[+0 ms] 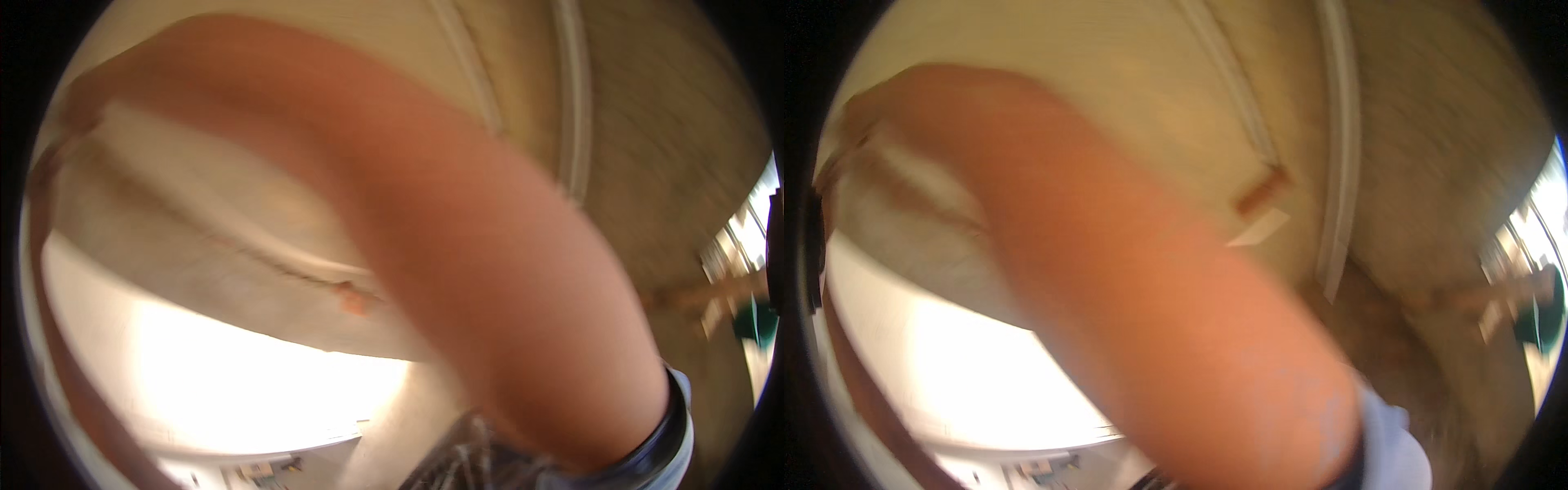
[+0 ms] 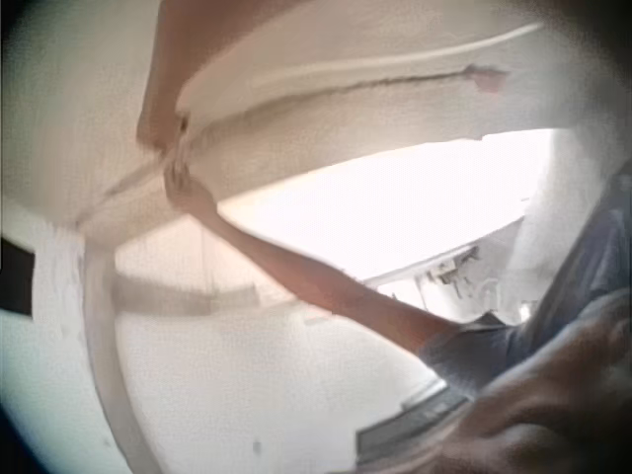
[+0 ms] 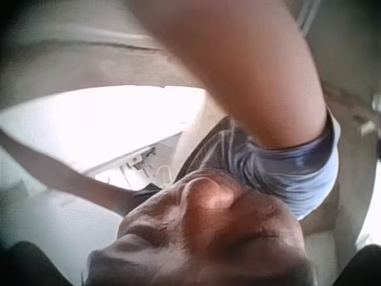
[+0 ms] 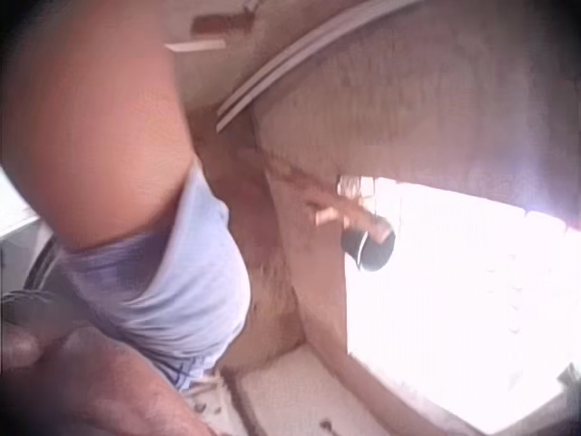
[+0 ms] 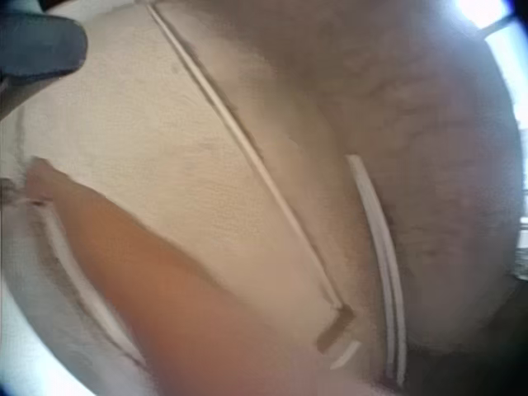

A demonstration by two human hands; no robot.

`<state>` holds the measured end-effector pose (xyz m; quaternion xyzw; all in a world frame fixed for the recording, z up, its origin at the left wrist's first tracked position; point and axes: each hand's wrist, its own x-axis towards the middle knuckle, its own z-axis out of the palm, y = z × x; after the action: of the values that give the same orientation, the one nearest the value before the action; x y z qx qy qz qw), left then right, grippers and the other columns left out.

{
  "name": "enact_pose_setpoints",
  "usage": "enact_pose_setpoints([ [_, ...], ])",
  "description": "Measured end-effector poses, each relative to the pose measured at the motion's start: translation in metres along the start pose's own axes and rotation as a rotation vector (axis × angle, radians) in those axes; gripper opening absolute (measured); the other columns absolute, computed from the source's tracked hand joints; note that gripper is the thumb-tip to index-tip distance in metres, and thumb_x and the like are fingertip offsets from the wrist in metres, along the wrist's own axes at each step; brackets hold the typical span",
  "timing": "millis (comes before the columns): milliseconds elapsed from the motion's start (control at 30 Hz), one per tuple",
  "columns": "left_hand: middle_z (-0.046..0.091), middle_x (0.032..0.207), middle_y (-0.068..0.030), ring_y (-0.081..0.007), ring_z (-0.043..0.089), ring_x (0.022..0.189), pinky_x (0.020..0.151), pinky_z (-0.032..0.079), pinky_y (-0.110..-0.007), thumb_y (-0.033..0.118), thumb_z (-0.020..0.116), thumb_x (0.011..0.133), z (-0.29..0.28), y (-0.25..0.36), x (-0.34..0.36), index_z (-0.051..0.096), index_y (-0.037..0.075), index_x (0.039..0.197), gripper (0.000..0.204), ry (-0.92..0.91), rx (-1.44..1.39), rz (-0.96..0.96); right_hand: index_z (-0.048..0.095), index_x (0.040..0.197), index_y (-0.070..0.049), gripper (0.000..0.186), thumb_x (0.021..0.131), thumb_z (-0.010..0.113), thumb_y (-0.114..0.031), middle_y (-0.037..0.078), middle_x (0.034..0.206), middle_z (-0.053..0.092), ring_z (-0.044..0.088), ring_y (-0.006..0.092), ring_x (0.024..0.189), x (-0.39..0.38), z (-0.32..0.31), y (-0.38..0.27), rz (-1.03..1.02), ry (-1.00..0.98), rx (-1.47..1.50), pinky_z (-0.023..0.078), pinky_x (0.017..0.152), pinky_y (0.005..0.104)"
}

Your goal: The person uses pliers to strip insulation from wires and then twists the exposed copper ends together to connect them to wires protruding from a groove in the ceiling.

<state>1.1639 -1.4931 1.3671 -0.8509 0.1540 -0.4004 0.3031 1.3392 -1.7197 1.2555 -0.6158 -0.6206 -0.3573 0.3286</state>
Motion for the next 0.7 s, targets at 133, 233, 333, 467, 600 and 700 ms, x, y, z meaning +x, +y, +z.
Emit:
enact_pose_setpoints([
  [133,0.066,0.114,-0.0159,-0.0257,0.060,0.111,0.099,0.043,-0.036,0.019,0.055,0.095,0.018,0.119,0.036,0.061,0.001,0.120,0.031,0.144,-0.197,0.048,0.071,0.081,-0.009,0.061,0.071,0.068,-0.068,0.005,0.061,0.062,0.062,0.0162,0.066,-0.027,-0.051,0.003,0.040,0.029,0.066,0.051,0.067,0.0337],
  [233,0.067,0.094,-0.0121,-0.0236,0.062,0.088,0.086,0.047,-0.037,0.018,0.054,0.095,0.021,0.136,0.051,0.063,-0.002,0.106,0.024,0.143,-0.240,0.117,0.067,0.085,-0.003,0.023,0.084,0.064,-0.026,0.011,0.071,0.064,0.060,0.0209,0.066,-0.046,-0.056,0.006,0.050,0.087,0.370,0.049,0.064,0.0350],
  [333,0.064,0.086,-0.0097,-0.0225,0.059,0.080,0.080,0.047,-0.037,0.017,0.053,0.095,0.024,0.147,0.046,0.062,-0.002,0.100,0.021,0.080,-0.405,0.009,0.067,0.088,-0.003,0.021,0.087,0.062,-0.023,0.008,0.070,0.062,0.059,0.0184,0.063,-0.054,-0.053,0.006,0.010,0.078,0.438,0.049,0.062,0.0335],
  [467,0.065,0.088,-0.0090,-0.0190,0.060,0.085,0.083,0.047,-0.034,0.015,0.050,0.095,0.021,0.151,0.054,0.061,-0.001,0.103,0.021,0.081,-0.454,0.028,0.066,0.096,-0.004,0.023,0.094,0.060,-0.026,0.001,0.075,0.058,0.055,0.0098,0.063,-0.058,-0.061,0.017,-0.045,0.047,0.452,0.047,0.059,0.0274],
  [600,0.064,0.088,-0.0067,-0.0151,0.059,0.088,0.086,0.046,-0.032,0.020,0.052,0.099,0.023,0.143,0.054,0.061,0.000,0.107,0.024,0.104,-0.414,0.070,0.066,0.096,-0.004,0.022,0.093,0.060,-0.025,0.001,0.076,0.059,0.056,0.0100,0.062,-0.060,-0.064,0.012,-0.053,0.050,0.425,0.048,0.059,0.0275],
  [700,0.064,0.090,-0.0069,-0.0155,0.059,0.090,0.087,0.046,-0.033,0.017,0.053,0.097,0.019,0.141,0.052,0.061,-0.001,0.108,0.022,0.092,-0.405,0.072,0.065,0.096,-0.003,0.021,0.093,0.060,-0.023,0.001,0.076,0.059,0.055,0.0100,0.061,-0.059,-0.065,0.005,-0.018,0.069,0.384,0.048,0.059,0.0272],
])
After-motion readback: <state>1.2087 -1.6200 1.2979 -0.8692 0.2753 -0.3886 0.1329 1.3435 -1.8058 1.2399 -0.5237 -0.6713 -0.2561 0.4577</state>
